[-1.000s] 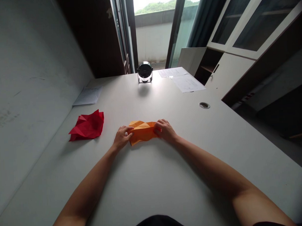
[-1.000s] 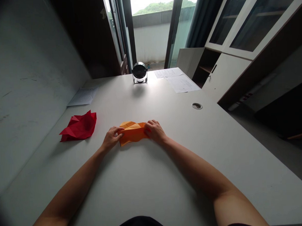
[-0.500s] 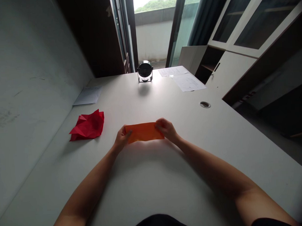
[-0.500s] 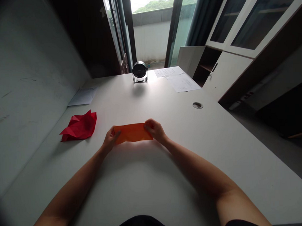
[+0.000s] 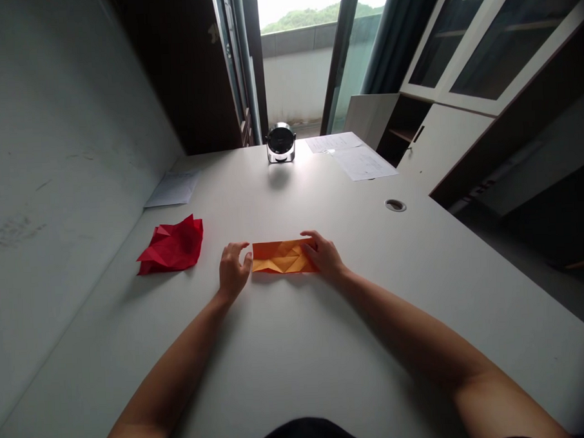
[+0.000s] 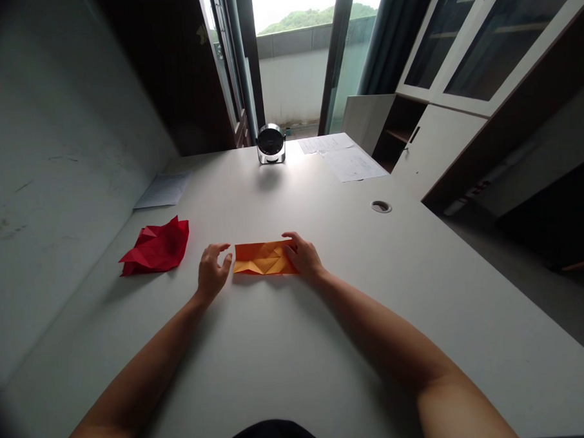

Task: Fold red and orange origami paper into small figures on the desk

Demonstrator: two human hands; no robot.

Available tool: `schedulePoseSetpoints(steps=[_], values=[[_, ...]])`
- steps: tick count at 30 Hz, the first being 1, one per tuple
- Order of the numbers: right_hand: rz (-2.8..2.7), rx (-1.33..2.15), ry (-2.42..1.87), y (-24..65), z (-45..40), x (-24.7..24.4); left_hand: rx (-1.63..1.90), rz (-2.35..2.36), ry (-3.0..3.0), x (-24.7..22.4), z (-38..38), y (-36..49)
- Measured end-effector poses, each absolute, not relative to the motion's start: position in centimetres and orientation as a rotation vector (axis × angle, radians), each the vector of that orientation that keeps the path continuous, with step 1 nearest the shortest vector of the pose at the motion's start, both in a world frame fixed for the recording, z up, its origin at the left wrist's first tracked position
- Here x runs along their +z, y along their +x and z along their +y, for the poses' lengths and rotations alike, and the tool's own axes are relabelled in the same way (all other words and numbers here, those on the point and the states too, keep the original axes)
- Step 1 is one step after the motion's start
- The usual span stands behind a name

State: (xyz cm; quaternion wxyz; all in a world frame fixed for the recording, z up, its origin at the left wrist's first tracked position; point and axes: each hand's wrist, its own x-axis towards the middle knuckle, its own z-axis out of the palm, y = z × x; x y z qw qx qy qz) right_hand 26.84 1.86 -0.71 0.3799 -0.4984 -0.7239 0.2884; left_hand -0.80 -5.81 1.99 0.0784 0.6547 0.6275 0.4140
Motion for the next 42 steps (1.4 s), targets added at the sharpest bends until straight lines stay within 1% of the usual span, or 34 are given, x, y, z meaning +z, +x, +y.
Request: schedulePoseSetpoints(steps=[2, 5, 8, 12, 15, 18, 24, 32, 36, 42], values=[[-1.933, 0.671, -1.294, 26.8, 2.0, -0.8, 1.122, 1.845, 2.242, 2.3, -6.2, 0.1], [-2.06, 0.522, -1.254, 26.7, 2.2, -0.9, 0.788, 1.641, 2.547, 1.8, -6.4, 1.6], [-2.119, 0.36, -1.201, 26.5, 2.0, -0.6, 0.505, 1.553, 2.634, 0.6, -6.2, 2.2], [-2.214, 0.202, -1.058, 26.1, 1.2, 0.2, 0.32, 1.527, 2.633, -0.5, -5.8, 1.7], [-2.362, 0.138, -0.948, 25.6, 0.5, 0.3, 0.262, 1.52, 2.631, -0.8, -5.7, 1.2], [-2.589, 0.167, -0.882, 25.4, 0.5, -0.4, 0.216, 1.546, 2.613, -1.0, -5.6, 0.9], [-2.788, 0.252, -0.935, 25.6, 0.8, -1.2, 0.135, 1.569, 2.566, -1.1, -5.3, 0.2], [-2.796, 0.268, -1.088, 26.6, 1.2, -1.0, 0.086, 1.738, 2.464, -0.8, -5.2, -0.4], [-2.771, 0.263, -1.152, 27.2, 1.6, -1.4, 0.09, 1.895, 2.344, -0.8, -4.4, -1.4], [-2.591, 0.198, -1.187, 27.2, 2.2, -1.3, 0.241, 2.114, 2.237, -1.0, -3.8, -2.9]])
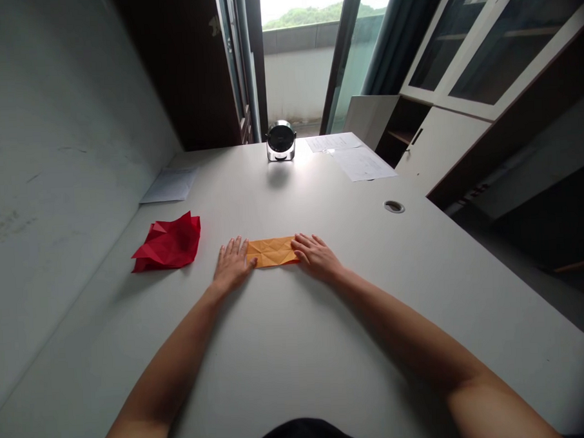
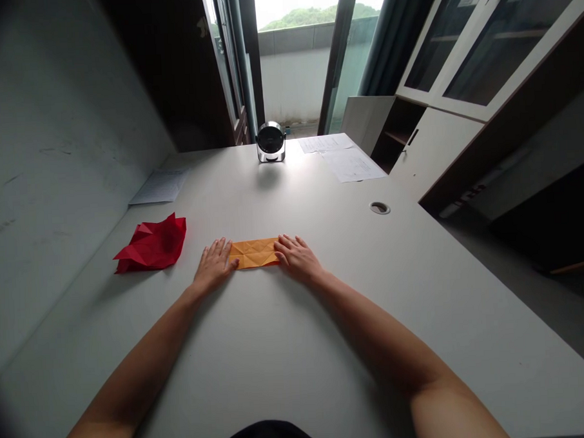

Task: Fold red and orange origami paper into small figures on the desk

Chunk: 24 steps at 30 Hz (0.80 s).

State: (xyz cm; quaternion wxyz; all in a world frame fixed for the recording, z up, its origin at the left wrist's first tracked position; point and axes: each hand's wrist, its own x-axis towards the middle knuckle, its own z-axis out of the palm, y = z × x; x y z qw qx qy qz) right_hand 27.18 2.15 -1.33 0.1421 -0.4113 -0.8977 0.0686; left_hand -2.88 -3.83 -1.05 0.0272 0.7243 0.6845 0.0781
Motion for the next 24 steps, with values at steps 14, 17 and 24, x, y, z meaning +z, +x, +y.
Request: schedulePoseSetpoints(steps=[14, 17, 24], values=[[-2.415, 0.214, -1.192, 27.3, 2.8, -1.8, 0.69, 1.771, 2.366, 0.2, -4.8, -2.3], [-2.416, 0.212, -1.187, 27.3, 2.8, -1.7, 0.678, 1.711, 2.433, 0.1, -5.0, -1.7], [-2.401, 0.22, -1.176, 27.2, 2.8, -1.6, 0.69, 1.559, 2.521, -0.1, -5.2, -0.9]])
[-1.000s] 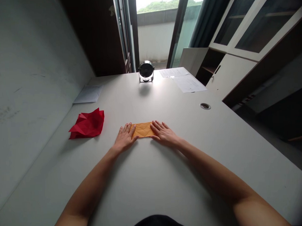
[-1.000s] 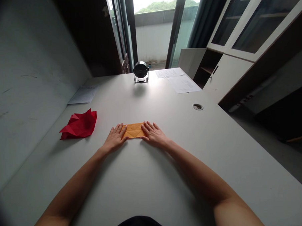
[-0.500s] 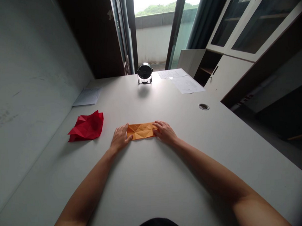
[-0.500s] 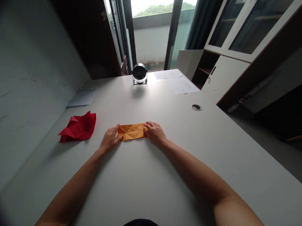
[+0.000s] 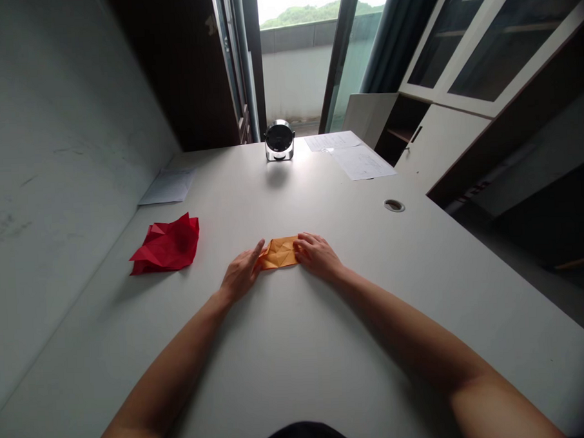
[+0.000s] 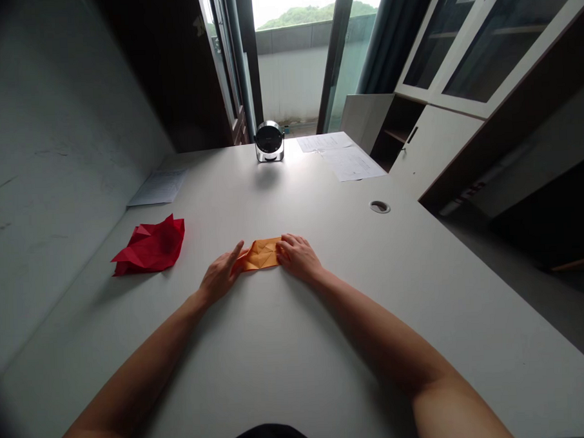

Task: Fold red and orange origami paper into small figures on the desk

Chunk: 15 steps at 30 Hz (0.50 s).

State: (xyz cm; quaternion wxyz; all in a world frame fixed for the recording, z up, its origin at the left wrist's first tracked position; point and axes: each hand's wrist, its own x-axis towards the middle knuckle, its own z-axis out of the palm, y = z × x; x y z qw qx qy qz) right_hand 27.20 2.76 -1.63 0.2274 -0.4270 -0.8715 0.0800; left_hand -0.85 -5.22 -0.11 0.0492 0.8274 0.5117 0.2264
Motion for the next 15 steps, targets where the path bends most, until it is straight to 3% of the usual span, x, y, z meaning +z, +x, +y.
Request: schedulePoseSetpoints(steps=[15], values=[[-2.413, 0.235, -1.177, 27.22, 2.85, -1.65, 0.32, 1.597, 2.568, -0.72, -5.43, -0.28]])
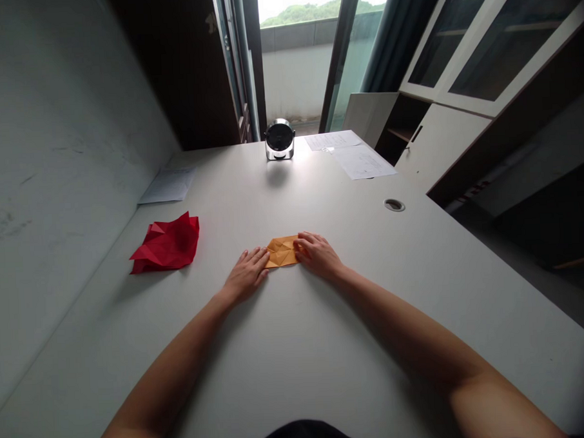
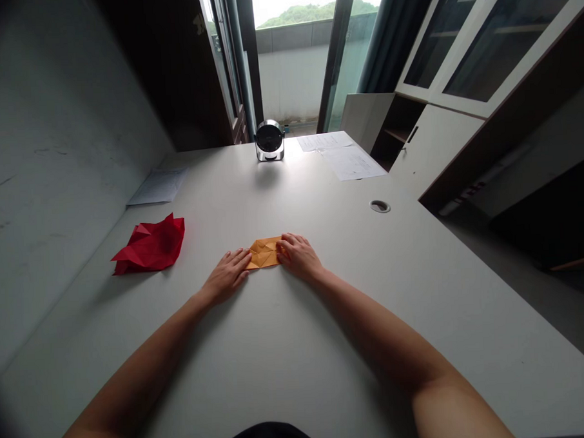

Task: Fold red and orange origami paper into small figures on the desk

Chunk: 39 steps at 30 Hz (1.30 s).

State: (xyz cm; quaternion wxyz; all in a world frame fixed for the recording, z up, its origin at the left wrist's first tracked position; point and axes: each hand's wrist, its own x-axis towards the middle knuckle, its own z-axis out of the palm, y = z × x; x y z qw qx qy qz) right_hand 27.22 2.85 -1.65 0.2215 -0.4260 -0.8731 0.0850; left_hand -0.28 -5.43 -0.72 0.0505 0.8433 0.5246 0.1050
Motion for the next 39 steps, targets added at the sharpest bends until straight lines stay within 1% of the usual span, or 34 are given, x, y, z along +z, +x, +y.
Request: schedulePoseSetpoints(steps=[6, 12, 15, 21, 24, 30, 34, 39], values=[[-2.331, 0.24, -1.309, 27.3, 2.9, -1.9, 0.131, 1.522, 2.588, -0.5, -5.7, 0.0], [-2.39, 0.303, -1.286, 26.9, 2.9, -1.7, 0.151, 1.542, 2.563, -0.6, -5.6, 0.0], [-2.234, 0.475, -1.262, 26.9, 3.2, -1.5, 0.171, 1.547, 2.547, -0.6, -5.7, 0.0], [-1.807, 1.025, -1.082, 27.2, 3.6, -1.6, 0.36, 1.604, 2.501, -0.1, -5.7, 0.2], [-1.778, 1.141, -1.04, 27.0, 2.9, -1.2, 0.483, 1.609, 2.493, 0.2, -5.5, 0.2], [-1.994, 1.036, -1.065, 25.9, 0.9, 0.0, 0.681, 1.613, 2.386, 0.6, -5.7, 0.1], [-1.938, 1.095, -0.985, 25.5, 0.1, 0.8, 0.847, 1.691, 2.262, 0.7, -5.7, -0.1], [-1.876, 0.926, -0.878, 25.4, -0.6, 1.8, 0.895, 1.772, 2.402, 0.9, -5.0, -0.6]])
